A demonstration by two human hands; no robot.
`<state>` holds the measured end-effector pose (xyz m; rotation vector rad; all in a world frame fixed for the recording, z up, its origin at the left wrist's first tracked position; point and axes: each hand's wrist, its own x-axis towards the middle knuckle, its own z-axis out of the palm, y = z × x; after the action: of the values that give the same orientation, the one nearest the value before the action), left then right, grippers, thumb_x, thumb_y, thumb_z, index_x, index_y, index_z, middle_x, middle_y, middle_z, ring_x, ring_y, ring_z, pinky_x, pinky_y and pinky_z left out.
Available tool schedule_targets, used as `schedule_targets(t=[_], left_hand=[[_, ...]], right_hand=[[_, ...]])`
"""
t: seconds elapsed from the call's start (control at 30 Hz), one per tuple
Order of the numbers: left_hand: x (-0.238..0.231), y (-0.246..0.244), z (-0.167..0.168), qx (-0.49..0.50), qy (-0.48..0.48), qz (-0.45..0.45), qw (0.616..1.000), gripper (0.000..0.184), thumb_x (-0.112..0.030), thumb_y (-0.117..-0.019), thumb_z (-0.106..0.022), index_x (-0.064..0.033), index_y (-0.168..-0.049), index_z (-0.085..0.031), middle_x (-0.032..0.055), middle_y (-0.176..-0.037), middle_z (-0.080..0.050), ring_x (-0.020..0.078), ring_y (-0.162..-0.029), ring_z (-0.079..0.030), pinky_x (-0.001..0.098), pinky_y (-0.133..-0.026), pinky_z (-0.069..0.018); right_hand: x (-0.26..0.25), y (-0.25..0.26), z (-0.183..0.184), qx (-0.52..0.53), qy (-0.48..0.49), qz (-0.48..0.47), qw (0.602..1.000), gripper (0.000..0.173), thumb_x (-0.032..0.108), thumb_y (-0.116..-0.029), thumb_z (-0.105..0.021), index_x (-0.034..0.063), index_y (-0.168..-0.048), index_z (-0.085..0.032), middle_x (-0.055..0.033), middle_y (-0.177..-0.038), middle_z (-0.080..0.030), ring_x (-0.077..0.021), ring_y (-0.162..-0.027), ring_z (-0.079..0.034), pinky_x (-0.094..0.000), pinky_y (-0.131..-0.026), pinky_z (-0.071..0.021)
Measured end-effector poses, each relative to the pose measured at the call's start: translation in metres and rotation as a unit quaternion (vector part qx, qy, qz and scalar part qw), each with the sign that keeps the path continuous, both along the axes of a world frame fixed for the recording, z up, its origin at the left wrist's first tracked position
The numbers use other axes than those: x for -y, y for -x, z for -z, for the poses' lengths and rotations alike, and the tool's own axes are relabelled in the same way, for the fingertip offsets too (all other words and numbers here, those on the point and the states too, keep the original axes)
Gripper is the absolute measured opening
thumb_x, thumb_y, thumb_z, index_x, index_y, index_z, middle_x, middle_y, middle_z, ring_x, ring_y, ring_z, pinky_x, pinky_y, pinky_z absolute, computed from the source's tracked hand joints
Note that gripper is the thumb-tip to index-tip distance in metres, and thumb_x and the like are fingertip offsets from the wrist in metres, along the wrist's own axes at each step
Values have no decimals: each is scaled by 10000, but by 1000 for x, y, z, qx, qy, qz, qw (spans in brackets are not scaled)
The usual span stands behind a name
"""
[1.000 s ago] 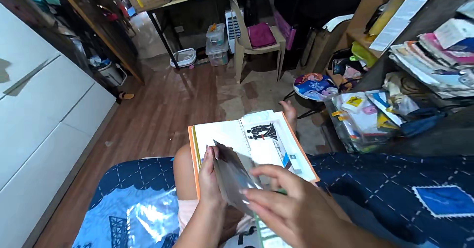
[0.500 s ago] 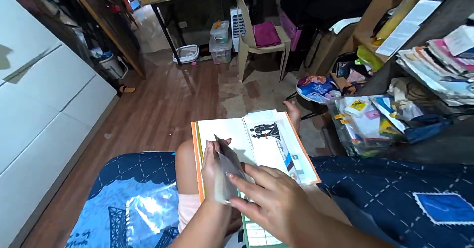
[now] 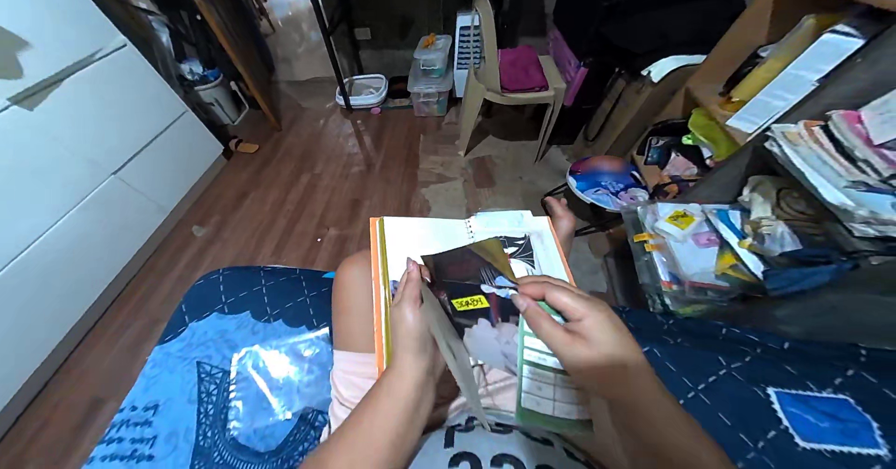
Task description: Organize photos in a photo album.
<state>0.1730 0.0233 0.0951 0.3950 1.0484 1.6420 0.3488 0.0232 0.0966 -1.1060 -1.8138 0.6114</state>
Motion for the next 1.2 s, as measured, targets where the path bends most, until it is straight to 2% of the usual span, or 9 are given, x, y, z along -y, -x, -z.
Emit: schedule_targets(t=[0.23, 0.33, 0.5, 0.57, 0.63, 0.7, 0.83, 0.97, 1.2], left_hand=[[0, -2, 4, -73, 54, 27, 996, 386, -301, -1126, -329, -56, -951, -570, 5, -694, -575, 64, -565, -576, 212, -531, -512], [5, -2, 21, -198, 49, 68, 977, 369, -309, -1118, -347, -26, -1106, -584, 34, -875, -619, 82, -781, -632, 281, -741, -550], [23, 0, 38, -347, -10, 96, 933, 193, -218, -1069, -474, -54, -1054, -575, -26, -838, -584, 0, -743, -580, 183, -708, -503], [30, 2, 47, -332, -23, 115, 936, 201, -184, -1038, -544, -31, -1163, -503, -51, -797, -611, -14, -713, -599, 179, -687, -514], [34, 6, 48, -282, -6, 158, 946, 472, -117, -1006, -597, 7, -1400, -370, -2, -864, -698, 39, -772, -681, 236, -738, -574], [33, 9, 46, -250, 23, 167, 953, 571, -96, -995, -608, -11, -1498, -352, 32, -888, -711, 72, -783, -690, 258, -752, -582], [17, 14, 43, -220, 45, 87, 971, 303, -140, -1039, -547, -10, -1311, -573, 28, -948, -685, 64, -839, -665, 239, -776, -559], [12, 6, 42, -186, 78, 72, 977, 211, -166, -1077, -487, -21, -1206, -570, 39, -955, -675, 78, -836, -674, 267, -762, -576], [36, 2, 59, -117, 119, 272, 948, 484, -17, -904, -709, -29, -1321, -463, 71, -918, -702, 152, -796, -710, 328, -740, -612]], right_hand=[[-5, -10, 1, -31, 62, 6, 998, 245, 238, -965, -564, 90, -917, -752, 35, -1009, -723, 65, -961, -627, -116, -830, -506], [-3, -6, 7, -5, 89, 10, 996, 250, 248, -979, -564, 84, -955, -752, 25, -937, -719, 41, -863, -629, -158, -782, -518], [7, -5, 39, -77, 179, 0, 981, 251, 226, -967, -636, 44, -1140, -622, 43, -791, -664, -8, -686, -610, -207, -654, -526], [12, -9, 49, -138, 223, 14, 965, 362, 242, -1000, -602, 35, -1289, -528, 28, -824, -696, -18, -707, -641, -221, -678, -550], [16, -19, 56, -182, 284, 18, 941, 413, 262, -1050, -476, 30, -1389, -515, -20, -979, -672, -42, -804, -637, -243, -749, -555], [15, -33, 67, -240, 356, -15, 903, 434, 293, -1046, -386, 70, -1378, -554, 23, -893, -659, -42, -699, -602, -231, -640, -526], [13, -52, 71, -318, 415, -114, 845, 420, 251, -951, -471, 67, -1301, -613, 11, -1022, -709, -48, -797, -643, -216, -703, -543], [12, -52, 52, -369, 405, -96, 831, 379, 72, -844, -521, 48, -1190, -676, -11, -1017, -717, -79, -896, -688, -260, -797, -586], [5, -69, 53, -371, 377, 15, 848, 358, 13, -970, -517, -31, -1320, -581, -94, -1100, -722, -154, -953, -718, -338, -842, -613]])
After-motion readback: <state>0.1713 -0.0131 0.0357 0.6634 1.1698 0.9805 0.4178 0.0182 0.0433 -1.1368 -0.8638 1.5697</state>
